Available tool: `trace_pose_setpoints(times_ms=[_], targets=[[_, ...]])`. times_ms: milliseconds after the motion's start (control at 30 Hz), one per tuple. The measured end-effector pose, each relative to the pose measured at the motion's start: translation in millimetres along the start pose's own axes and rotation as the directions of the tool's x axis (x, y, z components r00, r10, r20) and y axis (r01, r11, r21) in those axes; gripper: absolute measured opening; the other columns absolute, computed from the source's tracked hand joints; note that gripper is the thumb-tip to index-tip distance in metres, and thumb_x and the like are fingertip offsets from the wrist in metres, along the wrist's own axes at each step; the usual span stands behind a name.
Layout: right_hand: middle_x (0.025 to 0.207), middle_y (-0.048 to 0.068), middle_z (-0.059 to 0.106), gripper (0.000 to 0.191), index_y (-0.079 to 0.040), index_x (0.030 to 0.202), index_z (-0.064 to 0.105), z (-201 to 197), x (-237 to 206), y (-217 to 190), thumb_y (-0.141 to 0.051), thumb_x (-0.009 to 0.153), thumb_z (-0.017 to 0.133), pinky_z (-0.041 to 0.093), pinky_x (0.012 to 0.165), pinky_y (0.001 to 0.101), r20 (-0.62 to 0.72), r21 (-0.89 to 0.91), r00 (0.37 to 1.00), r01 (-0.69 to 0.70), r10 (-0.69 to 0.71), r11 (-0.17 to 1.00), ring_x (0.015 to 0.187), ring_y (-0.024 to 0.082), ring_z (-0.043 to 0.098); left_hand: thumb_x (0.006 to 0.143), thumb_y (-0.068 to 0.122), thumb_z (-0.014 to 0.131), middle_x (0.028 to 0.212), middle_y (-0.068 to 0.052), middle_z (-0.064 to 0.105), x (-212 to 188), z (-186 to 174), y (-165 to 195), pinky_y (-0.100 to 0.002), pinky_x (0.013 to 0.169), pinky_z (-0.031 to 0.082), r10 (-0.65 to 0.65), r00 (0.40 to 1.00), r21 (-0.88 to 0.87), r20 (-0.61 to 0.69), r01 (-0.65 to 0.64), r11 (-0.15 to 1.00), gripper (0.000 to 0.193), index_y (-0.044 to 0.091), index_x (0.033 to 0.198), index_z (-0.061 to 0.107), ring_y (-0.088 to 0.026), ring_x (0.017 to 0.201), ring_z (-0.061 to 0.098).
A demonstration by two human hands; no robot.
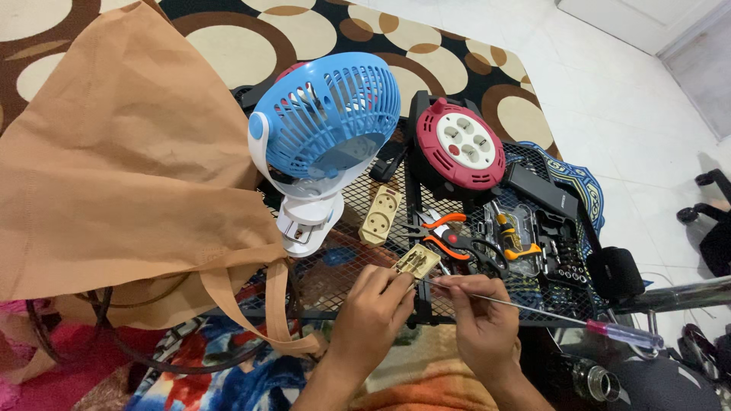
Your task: The person disassembles a beige power strip on a table, using a screwdriver to unscrew and pry open its casing and pliers to handle internal components, working on the outlet housing throughout the clip.
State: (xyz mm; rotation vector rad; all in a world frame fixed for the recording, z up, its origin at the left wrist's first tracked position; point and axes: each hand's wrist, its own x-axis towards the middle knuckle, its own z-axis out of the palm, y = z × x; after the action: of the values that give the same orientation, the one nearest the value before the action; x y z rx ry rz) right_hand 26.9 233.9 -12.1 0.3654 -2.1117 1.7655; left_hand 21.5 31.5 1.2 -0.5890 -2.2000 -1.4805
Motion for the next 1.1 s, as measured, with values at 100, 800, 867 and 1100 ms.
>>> trace_pose_setpoints(times_ms=[100, 800, 867, 1100], targets=[[0.107, 0.021, 0.07, 0.012, 0.001, 0.106, 0.051, 0, 0, 1, 0.009, 0.099, 0.055, 0.066, 0.091, 0.0385, 0.014, -0.03, 1.0, 0.015, -0.015, 0.999, 0.106, 0.027, 0.074, 0.09, 0.007, 0.073, 0.098, -0.012, 0.064, 1, 0, 0, -0.041, 0.078, 0.054, -0.01, 1.0, -0.002, 0.02, 0.01, 1.0, 0.02, -0.001, 0.107, 0.069, -0.03, 0.094, 0.062], [0.105, 0.019, 0.074, 0.006, 0.003, 0.101, 0.057, 9, 7, -7, 0.007, 0.098, 0.06, 0.064, 0.089, 0.0336, -0.014, -0.044, 0.999, -0.049, 0.048, 0.998, 0.102, 0.023, 0.076, 0.088, 0.005, 0.073, 0.099, -0.014, 0.063, 2, -2, 2, -0.042, 0.081, 0.052, -0.009, 1.0, 0.04, 0.014, 0.009, 0.999, 0.026, -0.002, 0.112, 0.068, -0.032, 0.096, 0.06], [0.104, 0.019, 0.073, 0.007, 0.003, 0.102, 0.055, 9, 9, -6, 0.007, 0.099, 0.058, 0.064, 0.09, 0.0343, -0.02, 0.01, 0.997, -0.078, 0.078, 0.997, 0.102, 0.023, 0.076, 0.09, 0.006, 0.073, 0.099, -0.014, 0.064, 4, -3, 3, -0.041, 0.081, 0.052, -0.021, 1.0, 0.027, -0.017, 0.022, 0.999, 0.03, -0.004, 0.117, 0.066, -0.032, 0.095, 0.061], [0.106, 0.018, 0.072, 0.008, 0.002, 0.104, 0.053, 14, 24, -15, 0.006, 0.1, 0.059, 0.062, 0.087, 0.0296, 0.06, -0.092, 0.998, -0.019, 0.024, 0.996, 0.1, 0.02, 0.074, 0.091, 0.007, 0.072, 0.101, -0.019, 0.067, 10, -11, 8, -0.042, 0.076, 0.055, -0.172, 0.985, -0.163, 0.007, 0.171, 0.972, 0.031, -0.006, 0.118, 0.064, -0.036, 0.09, 0.068]])
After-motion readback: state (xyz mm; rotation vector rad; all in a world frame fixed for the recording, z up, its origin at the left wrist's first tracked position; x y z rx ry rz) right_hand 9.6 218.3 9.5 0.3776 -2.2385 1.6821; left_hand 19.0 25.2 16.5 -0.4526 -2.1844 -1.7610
